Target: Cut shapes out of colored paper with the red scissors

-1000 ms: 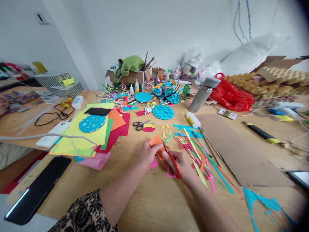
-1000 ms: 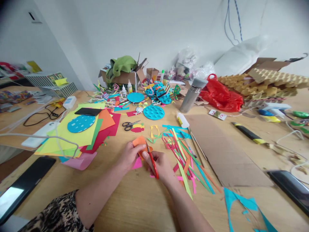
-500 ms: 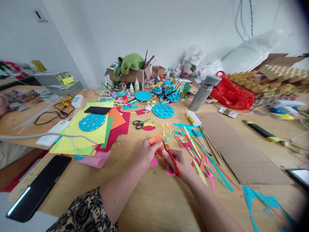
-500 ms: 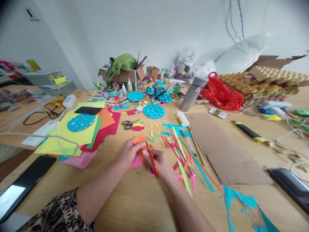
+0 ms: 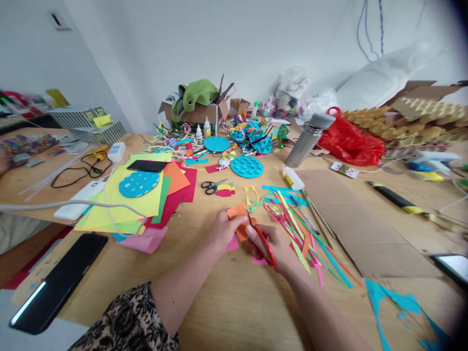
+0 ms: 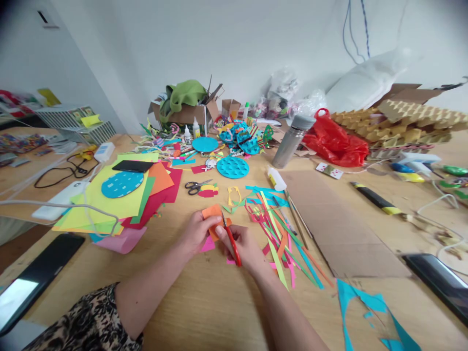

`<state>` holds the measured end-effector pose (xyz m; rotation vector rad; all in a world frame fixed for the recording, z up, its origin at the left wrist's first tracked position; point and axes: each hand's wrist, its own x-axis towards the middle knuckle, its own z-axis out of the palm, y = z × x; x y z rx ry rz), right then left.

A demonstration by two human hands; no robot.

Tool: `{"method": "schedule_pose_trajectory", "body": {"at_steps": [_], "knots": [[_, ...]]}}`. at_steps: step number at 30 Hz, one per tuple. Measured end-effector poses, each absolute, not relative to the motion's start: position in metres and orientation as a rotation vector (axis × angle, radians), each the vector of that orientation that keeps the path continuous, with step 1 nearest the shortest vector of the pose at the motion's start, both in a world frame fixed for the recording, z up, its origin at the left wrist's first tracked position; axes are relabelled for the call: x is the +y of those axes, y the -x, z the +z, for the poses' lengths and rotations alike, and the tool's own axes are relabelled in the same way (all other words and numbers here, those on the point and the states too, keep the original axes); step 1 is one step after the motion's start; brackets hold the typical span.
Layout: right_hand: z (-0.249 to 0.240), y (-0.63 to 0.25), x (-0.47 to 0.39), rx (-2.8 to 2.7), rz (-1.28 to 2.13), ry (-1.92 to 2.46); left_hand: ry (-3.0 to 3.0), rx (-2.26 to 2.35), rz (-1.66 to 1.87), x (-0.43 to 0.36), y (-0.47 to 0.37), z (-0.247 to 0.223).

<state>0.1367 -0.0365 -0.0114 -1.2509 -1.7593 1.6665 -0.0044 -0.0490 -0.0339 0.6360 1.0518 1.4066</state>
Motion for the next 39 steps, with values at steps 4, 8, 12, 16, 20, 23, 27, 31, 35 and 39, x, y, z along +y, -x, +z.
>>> {"method": "schedule_pose_trajectory", "body": {"at_steps": [4, 8, 12, 16, 20, 23, 27, 31, 35, 39], "knots": [[-0.0113, -0.1373, -0.0365, -1.765, 1.668, 1.251, -0.619, 1.046, 1.406, -0.0485, 0.0045, -0.0331], [-0.0097, -0.1373, -0.0361, -1.774, 1.675, 1.238, -0.622, 1.043, 1.401, -0.0483, 0.0049, -0.0338], [-0.0075, -0.1367, -0.0363, -1.783, 1.667, 1.251, -0.623, 1.036, 1.403, -0.0480, 0.0052, -0.0346], [-0.0076, -0.1362, -0.0365, -1.784, 1.643, 1.276, -0.637, 1.054, 1.408, -0.0476, 0.0055, -0.0349], [-0.0090, -0.1365, -0.0363, -1.772, 1.646, 1.274, -0.644, 1.061, 1.405, -0.0477, 0.0053, -0.0343], [-0.0099, -0.1367, -0.0360, -1.756, 1.664, 1.276, -0.633, 1.059, 1.407, -0.0477, 0.0050, -0.0345], [-0.0109, -0.1365, -0.0359, -1.731, 1.676, 1.271, -0.631, 1.056, 1.412, -0.0470, 0.0051, -0.0363], [-0.0123, -0.1366, -0.0358, -1.722, 1.674, 1.280, -0.613, 1.037, 1.424, -0.0470, 0.0052, -0.0361], [-0.0126, -0.1367, -0.0353, -1.734, 1.654, 1.284, -0.566, 1.040, 1.440, -0.0474, 0.0043, -0.0333], [-0.0112, -0.1363, -0.0354, -1.742, 1.637, 1.293, -0.544, 1.035, 1.450, -0.0473, 0.0036, -0.0308]]}}
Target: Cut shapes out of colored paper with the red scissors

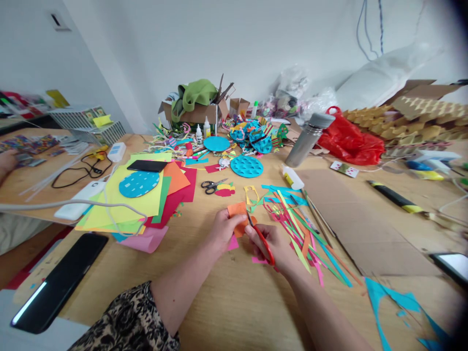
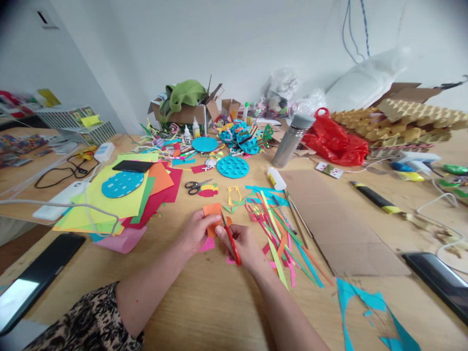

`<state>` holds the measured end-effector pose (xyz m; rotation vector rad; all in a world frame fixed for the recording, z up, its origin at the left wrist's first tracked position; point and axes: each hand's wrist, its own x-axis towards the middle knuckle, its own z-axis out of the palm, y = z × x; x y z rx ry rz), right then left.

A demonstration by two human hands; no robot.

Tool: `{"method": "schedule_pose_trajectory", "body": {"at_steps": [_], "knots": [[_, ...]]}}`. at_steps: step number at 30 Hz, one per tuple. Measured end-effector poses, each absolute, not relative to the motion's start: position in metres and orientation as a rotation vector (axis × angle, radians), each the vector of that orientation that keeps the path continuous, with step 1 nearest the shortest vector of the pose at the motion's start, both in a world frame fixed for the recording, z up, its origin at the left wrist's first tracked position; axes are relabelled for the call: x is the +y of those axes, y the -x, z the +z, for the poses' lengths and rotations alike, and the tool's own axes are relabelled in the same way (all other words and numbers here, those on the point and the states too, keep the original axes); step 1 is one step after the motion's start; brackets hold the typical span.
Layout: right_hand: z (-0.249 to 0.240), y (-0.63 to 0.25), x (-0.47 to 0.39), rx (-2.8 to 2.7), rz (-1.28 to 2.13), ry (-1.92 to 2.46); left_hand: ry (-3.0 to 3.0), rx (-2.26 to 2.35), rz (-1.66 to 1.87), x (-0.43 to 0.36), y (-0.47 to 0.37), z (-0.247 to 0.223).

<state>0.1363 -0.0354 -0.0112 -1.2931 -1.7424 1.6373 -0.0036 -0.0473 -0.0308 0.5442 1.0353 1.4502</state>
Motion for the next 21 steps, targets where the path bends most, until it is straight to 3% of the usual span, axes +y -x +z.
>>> {"method": "schedule_pose_trajectory", "body": {"at_steps": [21], "knots": [[-0.0106, -0.1373, -0.0350, -1.773, 1.607, 1.312, -0.551, 1.024, 1.420, -0.0471, 0.0049, -0.0305]]}}
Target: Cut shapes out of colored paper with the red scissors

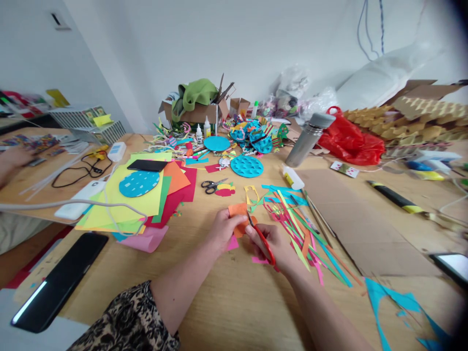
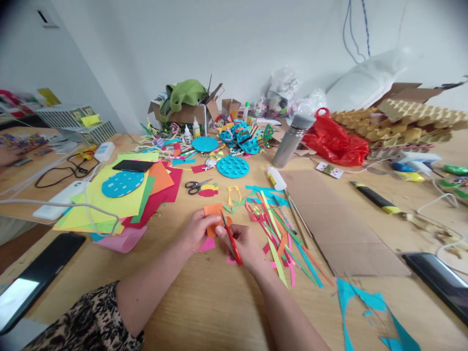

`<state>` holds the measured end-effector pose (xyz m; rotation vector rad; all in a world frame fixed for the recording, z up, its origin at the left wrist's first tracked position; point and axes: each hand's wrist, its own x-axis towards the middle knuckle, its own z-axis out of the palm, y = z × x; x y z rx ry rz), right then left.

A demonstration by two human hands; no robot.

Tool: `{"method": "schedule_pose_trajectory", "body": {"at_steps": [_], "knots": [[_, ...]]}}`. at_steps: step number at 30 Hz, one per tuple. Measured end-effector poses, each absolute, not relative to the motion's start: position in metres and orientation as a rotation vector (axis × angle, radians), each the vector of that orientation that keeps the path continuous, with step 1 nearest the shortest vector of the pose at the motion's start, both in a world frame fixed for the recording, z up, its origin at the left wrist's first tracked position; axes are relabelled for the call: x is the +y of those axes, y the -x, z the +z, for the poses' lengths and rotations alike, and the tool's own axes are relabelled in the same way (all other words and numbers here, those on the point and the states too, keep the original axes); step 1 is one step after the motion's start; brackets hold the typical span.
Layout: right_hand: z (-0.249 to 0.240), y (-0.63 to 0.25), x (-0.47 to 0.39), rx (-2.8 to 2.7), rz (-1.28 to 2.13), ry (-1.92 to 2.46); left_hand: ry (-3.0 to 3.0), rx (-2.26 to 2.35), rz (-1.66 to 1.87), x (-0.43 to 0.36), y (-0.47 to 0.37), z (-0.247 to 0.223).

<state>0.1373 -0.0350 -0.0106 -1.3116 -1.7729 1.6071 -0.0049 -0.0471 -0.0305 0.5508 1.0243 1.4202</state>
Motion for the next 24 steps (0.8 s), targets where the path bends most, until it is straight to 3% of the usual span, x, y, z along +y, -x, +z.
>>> {"method": "schedule_pose_trajectory", "body": {"at_steps": [24], "knots": [[-0.0130, -0.1379, -0.0347, -1.769, 1.693, 1.227, -0.590, 1.047, 1.306, -0.0482, 0.0055, -0.0307]]}}
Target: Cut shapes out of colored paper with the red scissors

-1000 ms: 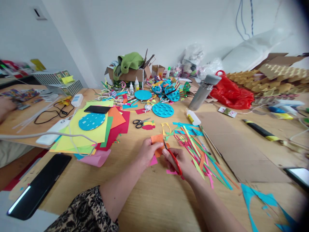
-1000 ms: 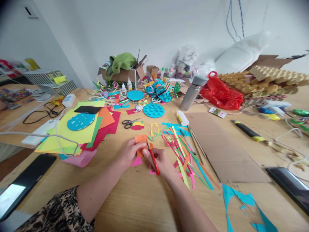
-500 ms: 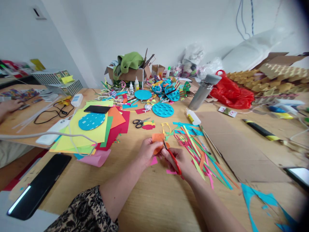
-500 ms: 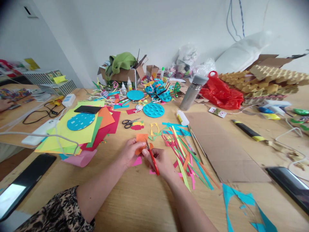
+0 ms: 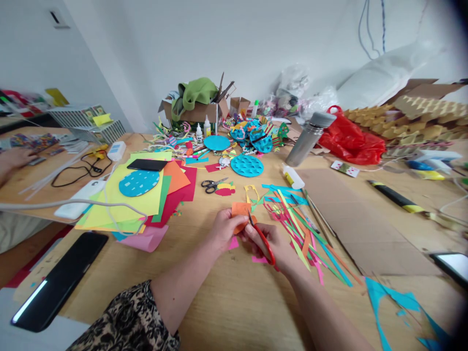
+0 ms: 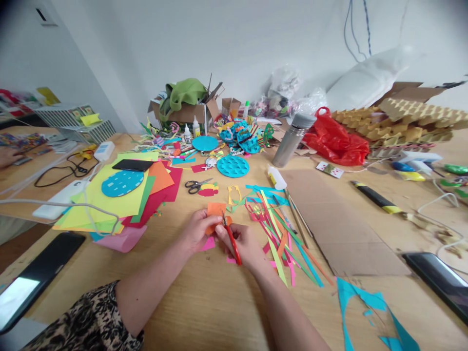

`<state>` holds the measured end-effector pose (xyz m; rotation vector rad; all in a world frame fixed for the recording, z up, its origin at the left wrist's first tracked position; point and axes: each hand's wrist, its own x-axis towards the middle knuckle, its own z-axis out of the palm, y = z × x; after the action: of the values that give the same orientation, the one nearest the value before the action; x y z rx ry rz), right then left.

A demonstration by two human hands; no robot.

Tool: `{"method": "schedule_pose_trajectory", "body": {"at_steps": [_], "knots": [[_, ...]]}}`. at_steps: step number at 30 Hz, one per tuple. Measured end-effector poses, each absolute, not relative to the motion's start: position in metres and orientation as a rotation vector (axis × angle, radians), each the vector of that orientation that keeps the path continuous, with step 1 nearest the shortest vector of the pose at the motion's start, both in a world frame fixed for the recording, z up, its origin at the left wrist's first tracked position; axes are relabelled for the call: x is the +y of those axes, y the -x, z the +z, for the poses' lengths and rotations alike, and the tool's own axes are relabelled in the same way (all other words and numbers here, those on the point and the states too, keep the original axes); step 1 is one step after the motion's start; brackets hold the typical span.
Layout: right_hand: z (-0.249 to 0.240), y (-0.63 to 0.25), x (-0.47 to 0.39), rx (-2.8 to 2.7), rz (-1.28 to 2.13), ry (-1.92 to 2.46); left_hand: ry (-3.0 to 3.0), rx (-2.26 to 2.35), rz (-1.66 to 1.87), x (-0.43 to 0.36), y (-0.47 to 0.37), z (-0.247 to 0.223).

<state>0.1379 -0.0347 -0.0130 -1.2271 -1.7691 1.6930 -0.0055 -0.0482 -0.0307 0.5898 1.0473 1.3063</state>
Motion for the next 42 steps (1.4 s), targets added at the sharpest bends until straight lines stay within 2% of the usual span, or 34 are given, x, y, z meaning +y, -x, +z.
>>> {"method": "schedule_pose_trajectory", "body": {"at_steps": [15, 42], "knots": [[-0.0136, -0.1375, -0.0327, -1.792, 1.604, 1.293, -0.537, 1.051, 1.311, -0.0486, 0.0055, -0.0271], [-0.0101, -0.1400, -0.0332, -1.841, 1.639, 1.216, -0.583, 1.040, 1.264, -0.0485, 0.0070, -0.0258]]}}
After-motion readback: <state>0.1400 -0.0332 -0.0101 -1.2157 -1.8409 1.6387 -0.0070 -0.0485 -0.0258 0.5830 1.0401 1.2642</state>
